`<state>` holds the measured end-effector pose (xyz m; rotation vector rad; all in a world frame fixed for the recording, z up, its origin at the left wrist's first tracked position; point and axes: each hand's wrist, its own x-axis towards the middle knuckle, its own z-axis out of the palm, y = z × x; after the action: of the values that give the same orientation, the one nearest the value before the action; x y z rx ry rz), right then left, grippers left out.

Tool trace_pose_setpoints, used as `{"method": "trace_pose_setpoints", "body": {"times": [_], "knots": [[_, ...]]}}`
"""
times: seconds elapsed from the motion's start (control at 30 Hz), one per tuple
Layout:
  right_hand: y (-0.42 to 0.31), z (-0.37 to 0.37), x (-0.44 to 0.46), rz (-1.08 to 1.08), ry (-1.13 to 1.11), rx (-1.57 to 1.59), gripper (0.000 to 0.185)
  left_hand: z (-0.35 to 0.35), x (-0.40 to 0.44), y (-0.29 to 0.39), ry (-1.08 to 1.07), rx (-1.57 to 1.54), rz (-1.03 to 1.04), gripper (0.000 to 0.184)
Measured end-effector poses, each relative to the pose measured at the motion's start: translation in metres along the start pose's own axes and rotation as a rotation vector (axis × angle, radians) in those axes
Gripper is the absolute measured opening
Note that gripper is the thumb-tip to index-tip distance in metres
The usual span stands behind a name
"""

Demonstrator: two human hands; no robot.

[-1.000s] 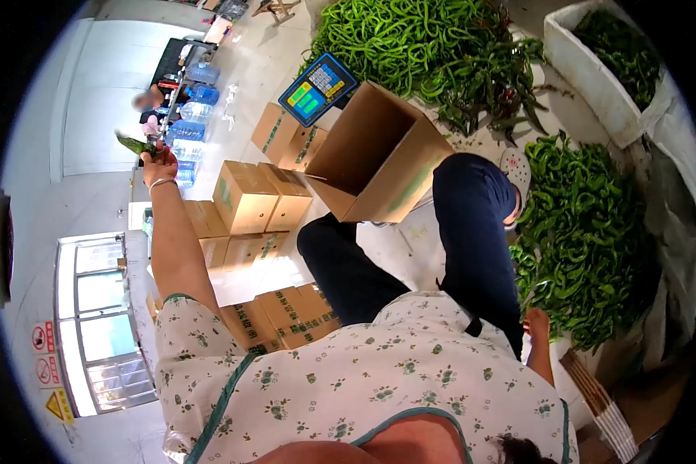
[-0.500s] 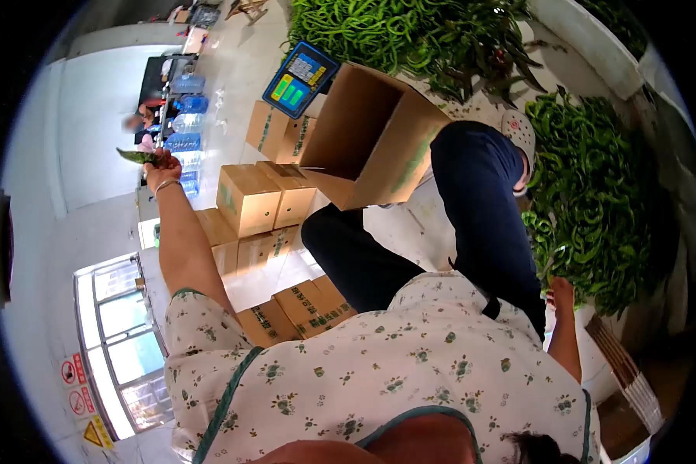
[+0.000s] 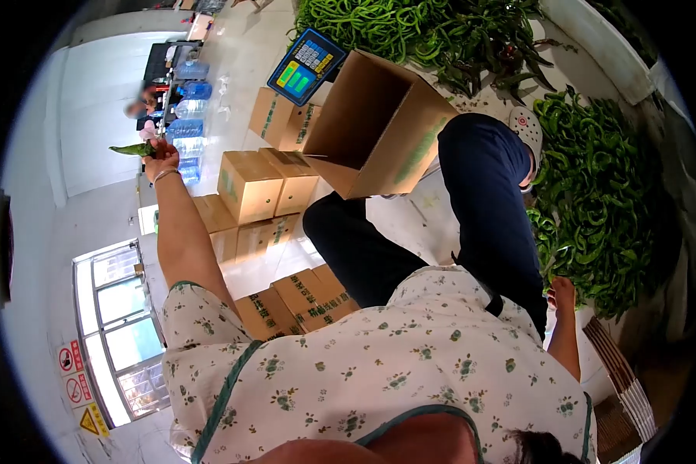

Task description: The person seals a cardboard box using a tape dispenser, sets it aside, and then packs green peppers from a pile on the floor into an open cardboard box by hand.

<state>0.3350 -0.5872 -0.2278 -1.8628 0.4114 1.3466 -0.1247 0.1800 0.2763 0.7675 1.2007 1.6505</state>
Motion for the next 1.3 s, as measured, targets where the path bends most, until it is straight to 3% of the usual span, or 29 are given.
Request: {"method": "trace_pose_setpoints", "body": {"times": [0.33, 0.53, 0.6, 0.67, 0.87, 1.0, 1.13, 1.3], "knots": [[-0.016, 0.004, -0.004, -0.053, -0.008, -0.034, 0.032, -0.011, -0.012, 0.015, -0.015, -0.043, 0.058, 0.04], [-0.016, 0.002, -0.002, -0.054, -0.029, 0.029, 0.027, -0.014, -0.026, 0.018, 0.015, -0.062, 0.051, 0.039], [-0.015, 0.001, 0.0, -0.045, -0.026, 0.041, 0.023, -0.028, -0.018, 0.022, -0.181, -0.193, -0.02, 0.047], [-0.018, 0.003, -0.004, -0.057, -0.023, 0.025, 0.021, -0.019, -0.045, 0.021, -0.141, -0.254, 0.001, 0.048], [-0.019, -0.002, 0.002, -0.053, -0.035, -0.03, 0.023, -0.037, -0.067, 0.027, -0.439, -0.347, -0.004, 0.043], [-0.014, -0.005, 0.009, -0.049, -0.035, -0.085, 0.025, -0.054, -0.067, 0.032, -0.496, -0.369, 0.006, 0.042], [-0.018, -0.004, 0.011, -0.04, -0.058, -0.131, 0.028, -0.066, -0.081, 0.036, -0.475, -0.349, -0.056, 0.041], [-0.017, -0.009, 0.017, -0.054, -0.077, -0.163, 0.031, -0.087, -0.07, 0.043, -0.262, -0.406, -0.099, 0.066]]}}
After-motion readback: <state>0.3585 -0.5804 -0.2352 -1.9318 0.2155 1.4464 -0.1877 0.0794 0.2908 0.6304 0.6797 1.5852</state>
